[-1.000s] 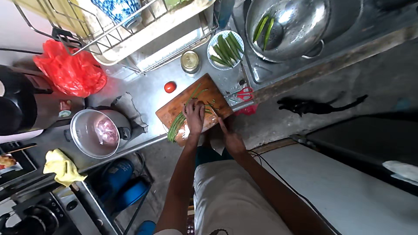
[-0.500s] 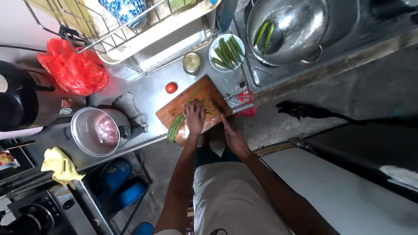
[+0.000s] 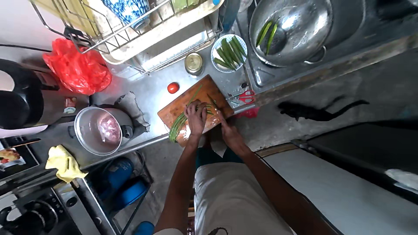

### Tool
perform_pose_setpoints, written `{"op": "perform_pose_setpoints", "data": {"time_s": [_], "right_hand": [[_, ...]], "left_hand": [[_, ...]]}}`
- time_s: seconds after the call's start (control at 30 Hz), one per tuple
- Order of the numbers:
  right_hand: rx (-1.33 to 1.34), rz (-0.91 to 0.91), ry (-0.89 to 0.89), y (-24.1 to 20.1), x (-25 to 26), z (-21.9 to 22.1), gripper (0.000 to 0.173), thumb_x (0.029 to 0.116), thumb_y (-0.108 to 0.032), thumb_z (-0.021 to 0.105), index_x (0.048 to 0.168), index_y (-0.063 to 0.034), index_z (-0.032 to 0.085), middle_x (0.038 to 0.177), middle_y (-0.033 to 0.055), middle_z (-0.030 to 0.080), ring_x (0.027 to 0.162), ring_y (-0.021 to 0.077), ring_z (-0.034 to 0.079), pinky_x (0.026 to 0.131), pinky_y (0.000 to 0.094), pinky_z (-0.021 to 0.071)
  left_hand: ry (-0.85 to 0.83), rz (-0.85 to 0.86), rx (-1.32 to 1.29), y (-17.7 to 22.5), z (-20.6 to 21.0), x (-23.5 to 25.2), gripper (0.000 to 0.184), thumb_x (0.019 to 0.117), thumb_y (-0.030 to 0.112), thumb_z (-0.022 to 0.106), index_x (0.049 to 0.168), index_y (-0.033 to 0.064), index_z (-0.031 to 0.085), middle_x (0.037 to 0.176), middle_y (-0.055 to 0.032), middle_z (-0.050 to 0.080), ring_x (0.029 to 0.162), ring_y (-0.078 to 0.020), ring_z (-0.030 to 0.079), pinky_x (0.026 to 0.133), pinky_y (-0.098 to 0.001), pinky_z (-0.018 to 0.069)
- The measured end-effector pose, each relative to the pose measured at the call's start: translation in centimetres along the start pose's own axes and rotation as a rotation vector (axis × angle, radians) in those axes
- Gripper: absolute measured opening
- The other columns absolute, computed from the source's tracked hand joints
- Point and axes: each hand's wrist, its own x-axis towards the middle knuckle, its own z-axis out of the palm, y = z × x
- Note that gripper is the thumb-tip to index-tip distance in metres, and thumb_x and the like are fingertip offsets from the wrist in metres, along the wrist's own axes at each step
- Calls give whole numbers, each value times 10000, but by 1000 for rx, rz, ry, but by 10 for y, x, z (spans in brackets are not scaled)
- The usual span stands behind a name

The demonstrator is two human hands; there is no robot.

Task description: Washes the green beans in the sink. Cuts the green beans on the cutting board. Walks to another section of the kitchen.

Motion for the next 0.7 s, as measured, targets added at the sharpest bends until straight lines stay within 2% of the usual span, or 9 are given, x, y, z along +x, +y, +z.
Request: {"op": "perform_pose_setpoints", "data": {"time_s": [0.07,0.13,0.17,0.2,0.3,0.4,0.53,0.7], "right_hand": [[-16,-34,64,11,-2,10,628,1080,-150,457,1647,-331,256,1070,241,710,841,422,723,735,572,598],[-56,-25,41,16,-8,8,624,1077,-159,452,1644,-340,263,1092,246,702,848,422,720,741,565,594],[-60,-18,15,15,-10,3,626,1079,-168,441,1647,-344,250,1091,240,707,862,418,720,757,568,589],[-47,-27,8,14,-12,-1,617,1081,-173,434,1648,-332,252,1059,236,714,858,419,720,758,576,585],[-1,-101,91,10,-8,-8,587,1086,-180,437,1641,-302,288,981,212,725,799,400,721,719,568,595],[-18,-63,23,-2,4,-19,605,1098,-198,416,1652,-349,225,1033,209,723,862,404,722,759,573,593],[-81,0,-50,-11,14,-24,653,1094,-189,418,1651,-417,163,992,194,727,858,401,723,738,567,588],[-124,59,-82,-21,18,-20,690,1085,-148,431,1659,-388,134,998,219,720,847,424,720,735,574,585]], "left_hand": [[-2,-26,8,-1,3,0,299,1061,334,495,1263,250,698,1580,-57,428,1491,-297,330,1227,-604,186],[-11,-61,21,-2,5,1,301,1063,378,489,1272,297,689,1696,-34,232,1537,-302,244,1229,-586,195],[-18,-68,34,-2,5,2,303,1065,382,478,1276,307,681,1719,-15,166,1548,-300,218,1229,-578,196],[-24,-63,43,-2,5,2,309,1067,376,464,1275,296,679,1723,-5,155,1551,-303,203,1226,-575,193],[-27,-37,81,-2,8,2,356,1075,376,411,1278,260,679,1680,4,286,1560,-291,186,1238,-572,171],[-30,-36,99,-3,8,2,347,1076,372,425,1278,251,680,1606,-19,400,1533,-275,250,1233,-567,187],[-35,-40,101,-2,7,1,335,1078,358,435,1274,240,679,1576,-31,433,1507,-287,296,1225,-581,196],[-48,-32,83,1,1,2,327,1079,350,446,1269,233,685,1556,-34,459,1495,-295,318,1222,-581,202]]}}
